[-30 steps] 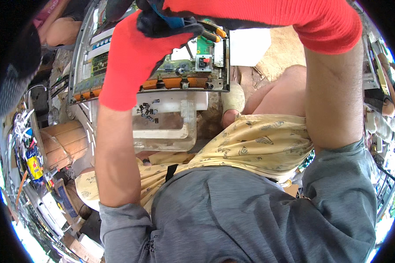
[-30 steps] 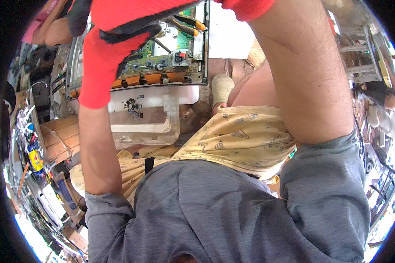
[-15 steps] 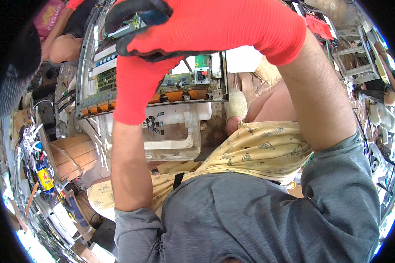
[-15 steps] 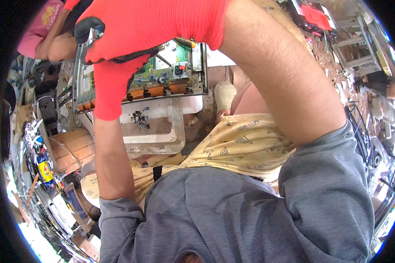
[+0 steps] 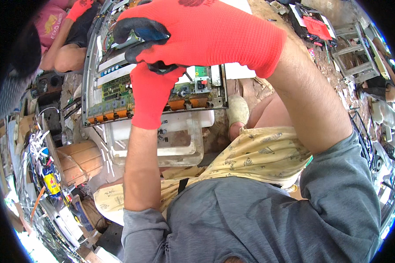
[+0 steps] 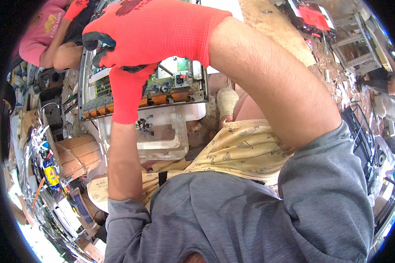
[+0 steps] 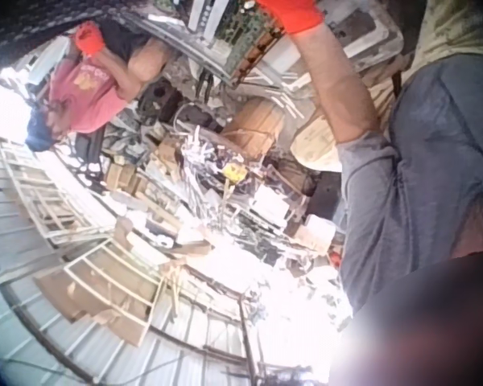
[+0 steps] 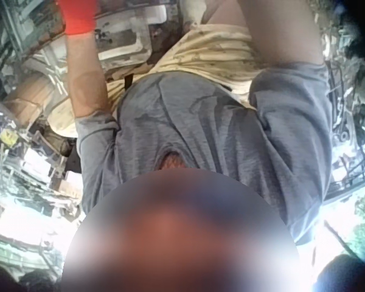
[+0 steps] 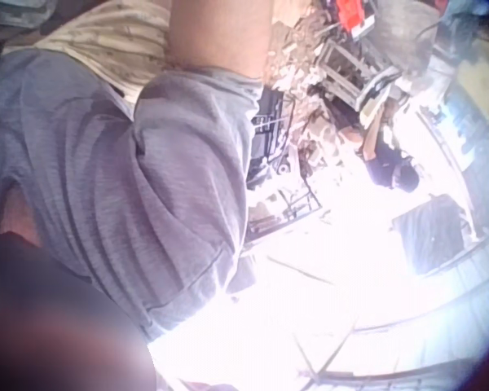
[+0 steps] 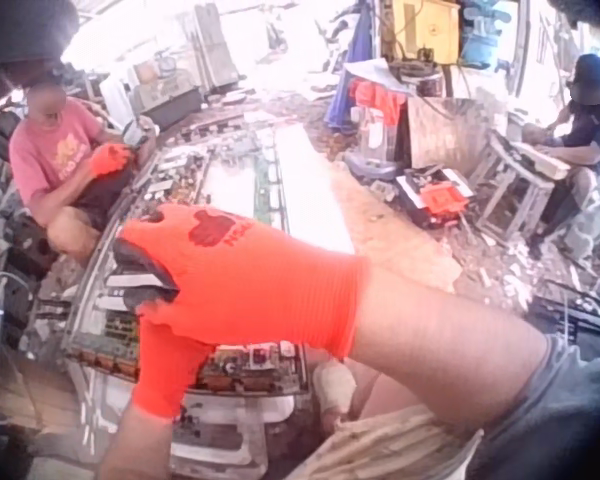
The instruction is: The person disassembles a large electronic device, likely a television, by removing screws and detaching circuit boards. They use a screwdriver to loosen fasteners and pliers to cut wires, carefully separating components and placing them aside.
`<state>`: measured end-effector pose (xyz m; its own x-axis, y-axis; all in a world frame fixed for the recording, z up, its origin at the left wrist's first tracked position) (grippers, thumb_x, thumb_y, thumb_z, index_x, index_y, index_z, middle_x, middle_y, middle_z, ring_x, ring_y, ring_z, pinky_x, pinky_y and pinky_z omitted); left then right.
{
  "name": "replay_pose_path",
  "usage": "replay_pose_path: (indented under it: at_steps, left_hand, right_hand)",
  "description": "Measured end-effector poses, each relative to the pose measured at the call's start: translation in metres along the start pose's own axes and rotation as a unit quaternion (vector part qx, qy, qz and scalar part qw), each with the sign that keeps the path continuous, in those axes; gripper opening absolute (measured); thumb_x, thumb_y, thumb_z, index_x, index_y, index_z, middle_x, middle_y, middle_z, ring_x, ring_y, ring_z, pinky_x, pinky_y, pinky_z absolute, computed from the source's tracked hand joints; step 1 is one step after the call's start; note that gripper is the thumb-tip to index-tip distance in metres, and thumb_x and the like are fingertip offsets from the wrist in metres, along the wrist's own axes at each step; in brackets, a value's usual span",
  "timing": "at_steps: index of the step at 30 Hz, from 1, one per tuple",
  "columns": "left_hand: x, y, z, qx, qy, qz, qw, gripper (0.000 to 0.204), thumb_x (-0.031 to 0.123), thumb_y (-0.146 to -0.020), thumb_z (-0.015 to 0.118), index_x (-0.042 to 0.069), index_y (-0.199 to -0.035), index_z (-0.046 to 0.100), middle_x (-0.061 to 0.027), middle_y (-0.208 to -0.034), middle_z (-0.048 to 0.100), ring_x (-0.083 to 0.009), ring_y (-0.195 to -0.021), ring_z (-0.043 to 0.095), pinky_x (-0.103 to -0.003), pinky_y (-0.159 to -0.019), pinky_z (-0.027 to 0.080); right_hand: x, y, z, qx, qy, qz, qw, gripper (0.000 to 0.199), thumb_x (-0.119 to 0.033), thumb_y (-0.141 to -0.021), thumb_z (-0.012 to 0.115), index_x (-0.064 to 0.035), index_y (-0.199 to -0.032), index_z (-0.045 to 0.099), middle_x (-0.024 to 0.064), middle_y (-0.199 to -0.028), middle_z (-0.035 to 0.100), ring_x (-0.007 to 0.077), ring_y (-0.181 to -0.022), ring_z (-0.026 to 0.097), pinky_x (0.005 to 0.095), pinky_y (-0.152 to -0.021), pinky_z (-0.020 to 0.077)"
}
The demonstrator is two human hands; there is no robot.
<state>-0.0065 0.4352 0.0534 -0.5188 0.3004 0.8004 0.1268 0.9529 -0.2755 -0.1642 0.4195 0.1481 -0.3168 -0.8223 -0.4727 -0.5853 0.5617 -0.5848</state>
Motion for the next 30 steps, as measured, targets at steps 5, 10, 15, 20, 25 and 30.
replay_pose_path:
  at_steps: [5,10,15,20,25,30]
  left_hand:
    - [-0.020,0.006,0.002,-0.100,0.160,-0.090,0.978,0.031,0.008,-0.076,0.084,0.001,-0.103,0.072,-0.0055,-0.090,0.075,-0.0117,-0.082,0.066,-0.030,-0.074,0.052]
    - [-0.009,0.006,0.004,-0.063,0.010,-0.093,0.994,0.026,0.007,-0.083,0.078,0.002,-0.107,0.070,-0.0035,-0.089,0.074,-0.0094,-0.082,0.066,-0.029,-0.074,0.052]
    - [-0.012,0.005,0.013,-0.098,0.178,-0.103,0.974,0.027,0.012,-0.078,0.085,0.001,-0.099,0.072,-0.0042,-0.088,0.075,-0.0094,-0.080,0.067,-0.029,-0.075,0.052]
    - [-0.036,0.008,0.010,-0.069,0.075,-0.095,0.990,0.033,0.013,-0.076,0.087,0.000,-0.102,0.072,-0.0031,-0.088,0.074,-0.0105,-0.081,0.067,-0.030,-0.077,0.053]
    - [-0.033,0.003,0.021,-0.067,0.077,-0.038,0.994,0.030,0.013,-0.079,0.086,0.003,-0.104,0.074,-0.0027,-0.088,0.075,-0.0093,-0.074,0.064,-0.029,-0.071,0.052]
    - [-0.037,0.009,0.017,-0.119,0.068,-0.074,0.988,0.036,0.011,-0.081,0.084,0.002,-0.114,0.072,-0.0013,-0.088,0.074,-0.0068,-0.072,0.061,-0.027,-0.068,0.051]
  right_hand:
    - [-0.008,0.008,-0.014,0.007,-0.097,-0.033,0.995,0.050,-0.025,-0.090,0.065,0.0006,-0.131,0.054,0.0232,-0.115,0.064,0.0398,-0.109,0.062,0.0443,-0.092,0.0505]
    - [-0.011,0.006,-0.023,-0.055,-0.120,0.039,0.991,0.058,-0.025,-0.090,0.065,0.0023,-0.138,0.048,0.0249,-0.114,0.065,0.0405,-0.110,0.063,0.0430,-0.092,0.0513]
    - [0.006,0.007,-0.007,-0.022,-0.101,0.098,0.990,0.069,-0.027,-0.090,0.067,0.0021,-0.147,0.040,0.0274,-0.116,0.065,0.0414,-0.110,0.064,0.0424,-0.093,0.0517]
    - [-0.006,0.008,-0.019,-0.036,-0.113,0.116,0.986,0.074,-0.028,-0.087,0.071,-0.0008,-0.149,0.039,0.0262,-0.129,0.059,0.0345,-0.118,0.061,0.0403,-0.098,0.0493]
    - [0.019,0.005,0.000,-0.044,-0.066,0.159,0.984,0.061,-0.020,-0.081,0.077,-0.0073,-0.137,0.057,0.0126,-0.112,0.071,0.0223,-0.097,0.070,0.0361,-0.084,0.0547]
    - [0.019,0.005,-0.005,-0.095,-0.120,0.184,0.971,0.064,-0.024,-0.080,0.078,-0.0069,-0.138,0.057,0.0126,-0.111,0.071,0.0220,-0.090,0.070,0.0359,-0.080,0.0553]
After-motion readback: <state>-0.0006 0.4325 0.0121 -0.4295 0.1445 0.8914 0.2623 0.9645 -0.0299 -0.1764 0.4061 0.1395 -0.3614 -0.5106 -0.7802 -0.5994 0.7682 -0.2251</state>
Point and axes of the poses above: each hand's wrist, its own y-axis away from the middle knuckle, its own z-axis out of the palm, x = y × z, the point moved 4 cm from there along -y, towards the middle knuckle
